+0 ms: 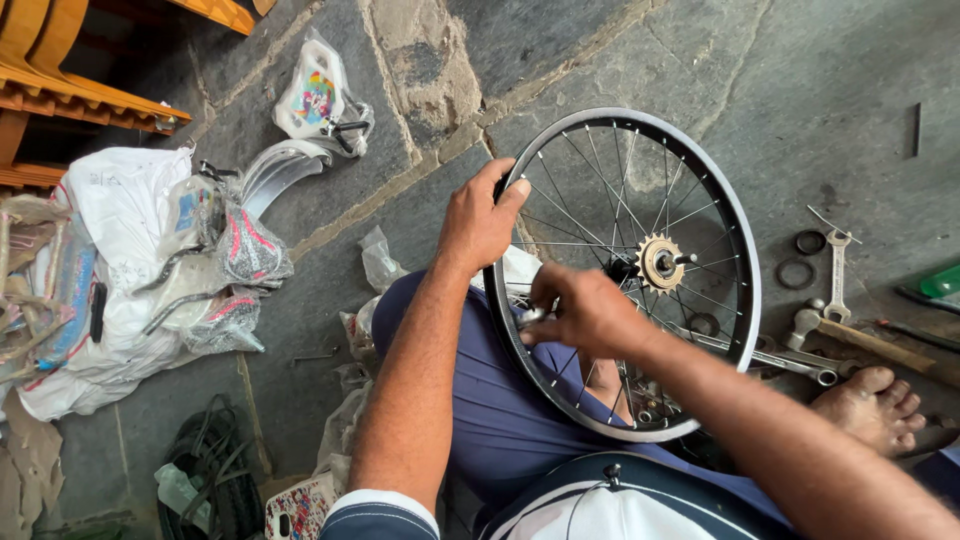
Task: The person prepares and installs spokes into a bicycle wheel rim by hand, handling small hub components and cleaning parts with a cloth.
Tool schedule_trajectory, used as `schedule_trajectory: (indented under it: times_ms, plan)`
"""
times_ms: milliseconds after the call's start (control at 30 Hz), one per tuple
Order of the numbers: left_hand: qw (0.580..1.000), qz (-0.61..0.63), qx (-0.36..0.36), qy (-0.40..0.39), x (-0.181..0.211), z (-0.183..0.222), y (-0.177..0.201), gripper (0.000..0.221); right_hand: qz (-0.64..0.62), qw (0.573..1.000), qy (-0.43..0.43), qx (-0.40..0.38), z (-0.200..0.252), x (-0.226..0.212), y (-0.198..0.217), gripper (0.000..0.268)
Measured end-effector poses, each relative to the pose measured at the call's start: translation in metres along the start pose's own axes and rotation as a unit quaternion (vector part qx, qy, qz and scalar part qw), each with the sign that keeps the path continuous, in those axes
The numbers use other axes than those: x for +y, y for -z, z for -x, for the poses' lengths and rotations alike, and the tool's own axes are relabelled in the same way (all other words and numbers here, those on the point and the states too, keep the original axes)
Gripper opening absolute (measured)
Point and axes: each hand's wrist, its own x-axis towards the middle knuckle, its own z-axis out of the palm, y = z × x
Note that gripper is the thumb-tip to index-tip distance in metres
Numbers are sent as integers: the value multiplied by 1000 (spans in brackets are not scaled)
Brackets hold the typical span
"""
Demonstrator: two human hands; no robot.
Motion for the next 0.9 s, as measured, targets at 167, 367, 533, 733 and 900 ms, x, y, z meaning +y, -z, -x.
schedule_trajectory:
  times_ms: [167, 367, 533, 733, 900]
  plan:
    - [1000, 8, -3, 12, -1, 3, -1, 48, -91, 989, 116, -30, 3, 8, -2, 41]
    - [1000, -1, 4, 7, 3, 2, 1, 47, -104, 993, 22, -56, 0, 9, 7, 48]
    - [999, -4, -14, 50, 9, 2, 1, 48, 69, 991, 114, 5, 9, -13, -6, 46]
    - [999, 27, -20, 18, 11, -48, -13, 50, -199, 972, 66, -103, 19, -3, 19, 30]
    - [994, -62, -84, -26, 4, -70, -39, 43, -97, 985, 97, -101, 19, -3, 26, 25]
